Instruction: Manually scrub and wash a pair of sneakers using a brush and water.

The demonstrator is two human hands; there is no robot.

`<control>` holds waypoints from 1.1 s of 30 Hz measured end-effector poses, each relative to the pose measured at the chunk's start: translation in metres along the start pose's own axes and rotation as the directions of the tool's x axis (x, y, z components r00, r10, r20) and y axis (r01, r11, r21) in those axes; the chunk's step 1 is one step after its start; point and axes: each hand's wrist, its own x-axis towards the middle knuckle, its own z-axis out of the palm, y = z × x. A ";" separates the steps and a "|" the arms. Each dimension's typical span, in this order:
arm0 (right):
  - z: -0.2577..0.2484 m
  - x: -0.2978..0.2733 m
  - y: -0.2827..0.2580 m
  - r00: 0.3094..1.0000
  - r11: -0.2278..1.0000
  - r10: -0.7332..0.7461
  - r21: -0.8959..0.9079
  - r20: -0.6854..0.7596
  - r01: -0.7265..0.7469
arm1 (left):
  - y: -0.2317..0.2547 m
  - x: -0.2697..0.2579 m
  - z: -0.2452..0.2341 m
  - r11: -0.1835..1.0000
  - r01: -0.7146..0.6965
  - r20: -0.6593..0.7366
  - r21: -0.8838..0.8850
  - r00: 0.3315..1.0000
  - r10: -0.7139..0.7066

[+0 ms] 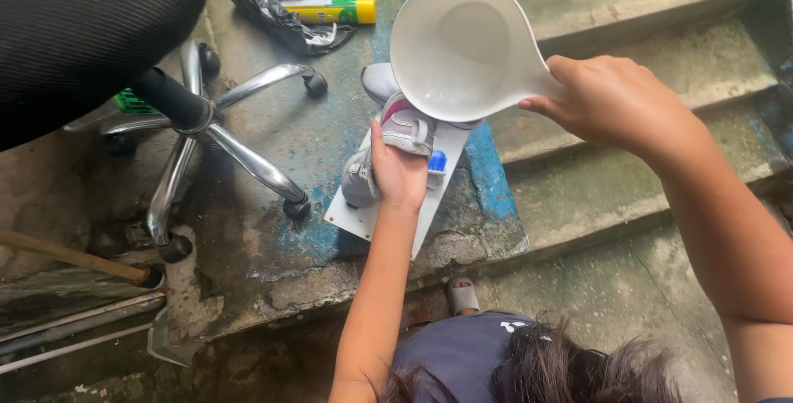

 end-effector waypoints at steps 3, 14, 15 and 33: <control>-0.007 0.009 -0.011 1.000 1.000 0.020 -0.021 0.022 -0.019 | 0.004 0.007 0.004 0.999 0.015 0.001 -0.033 1.000 -0.015; 0.007 0.036 0.001 0.995 0.995 -0.094 0.015 -0.008 0.095 | 0.009 0.017 0.003 0.998 0.050 -0.040 -0.031 0.998 -0.051; 0.015 0.044 0.012 0.994 0.992 -0.104 0.071 0.038 0.101 | 0.009 0.017 0.003 0.998 0.052 -0.032 -0.032 0.998 -0.053; 0.229 -0.102 0.105 0.747 0.559 0.240 0.540 0.620 -0.629 | 0.094 -0.007 0.012 0.997 0.066 -0.037 -0.045 0.997 -0.068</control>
